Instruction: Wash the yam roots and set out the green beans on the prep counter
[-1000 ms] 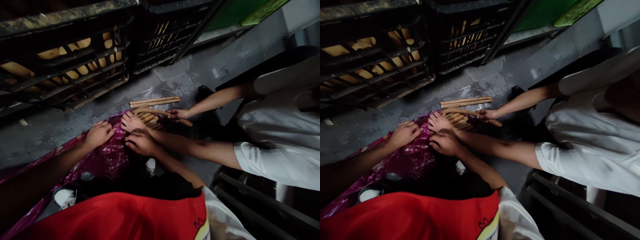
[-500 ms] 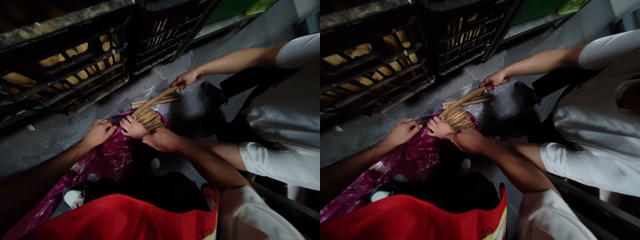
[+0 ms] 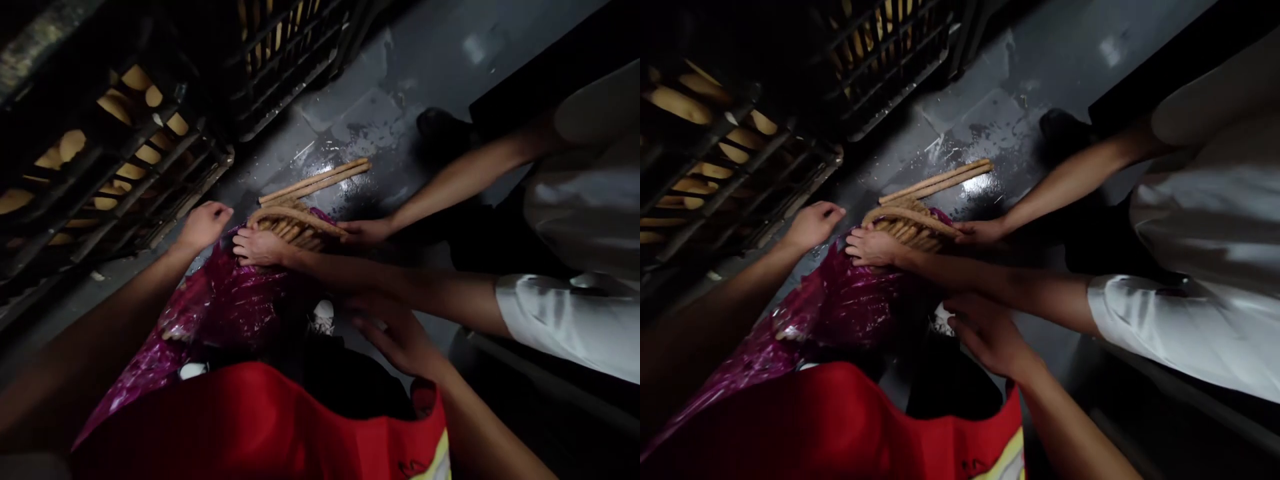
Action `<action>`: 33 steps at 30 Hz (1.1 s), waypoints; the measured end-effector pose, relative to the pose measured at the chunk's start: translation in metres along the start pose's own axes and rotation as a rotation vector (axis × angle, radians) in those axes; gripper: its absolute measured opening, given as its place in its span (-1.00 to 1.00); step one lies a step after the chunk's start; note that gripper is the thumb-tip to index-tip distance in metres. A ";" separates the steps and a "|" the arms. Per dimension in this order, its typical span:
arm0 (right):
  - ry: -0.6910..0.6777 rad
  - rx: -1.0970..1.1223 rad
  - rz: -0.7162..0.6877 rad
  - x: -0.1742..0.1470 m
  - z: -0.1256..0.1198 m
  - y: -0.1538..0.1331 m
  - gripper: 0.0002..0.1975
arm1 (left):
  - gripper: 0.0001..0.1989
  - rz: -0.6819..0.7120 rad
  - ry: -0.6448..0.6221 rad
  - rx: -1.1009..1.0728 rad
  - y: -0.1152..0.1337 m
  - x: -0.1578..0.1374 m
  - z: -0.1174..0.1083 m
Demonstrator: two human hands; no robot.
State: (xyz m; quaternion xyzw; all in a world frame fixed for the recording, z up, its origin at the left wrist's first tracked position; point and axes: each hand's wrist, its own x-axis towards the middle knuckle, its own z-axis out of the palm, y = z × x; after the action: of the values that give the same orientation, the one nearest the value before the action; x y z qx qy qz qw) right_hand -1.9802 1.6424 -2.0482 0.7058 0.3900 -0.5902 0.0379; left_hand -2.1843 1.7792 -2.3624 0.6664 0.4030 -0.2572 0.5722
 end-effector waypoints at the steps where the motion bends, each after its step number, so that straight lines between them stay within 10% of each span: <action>1: 0.096 0.098 0.091 -0.034 -0.009 -0.001 -0.72 | -0.64 -0.088 -0.031 -0.004 -0.005 -0.010 -0.002; 7: 0.098 0.368 0.271 -0.090 -0.006 -0.007 -0.81 | -0.67 -0.468 -0.122 -0.060 -0.028 -0.059 -0.005; 18: 0.057 0.457 0.255 -0.085 0.000 0.006 -0.81 | -0.63 -0.326 -0.054 -0.034 0.033 -0.001 0.022; 25: 0.222 0.451 0.159 -0.028 -0.003 0.031 -0.83 | -0.61 0.274 0.040 0.093 0.079 0.025 0.042; 29: 0.448 0.422 0.201 0.037 -0.015 0.057 -0.80 | -0.65 0.731 -0.165 0.108 0.125 0.005 0.075; 33: 0.551 0.334 0.156 0.135 -0.047 0.068 -0.70 | -0.64 0.779 -0.334 0.158 0.165 0.006 0.101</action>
State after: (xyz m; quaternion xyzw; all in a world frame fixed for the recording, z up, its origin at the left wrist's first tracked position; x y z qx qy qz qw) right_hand -1.9026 1.6877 -2.1783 0.8630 0.2282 -0.4282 -0.1404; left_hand -2.0315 1.6796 -2.2973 0.7598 0.0025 -0.1564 0.6310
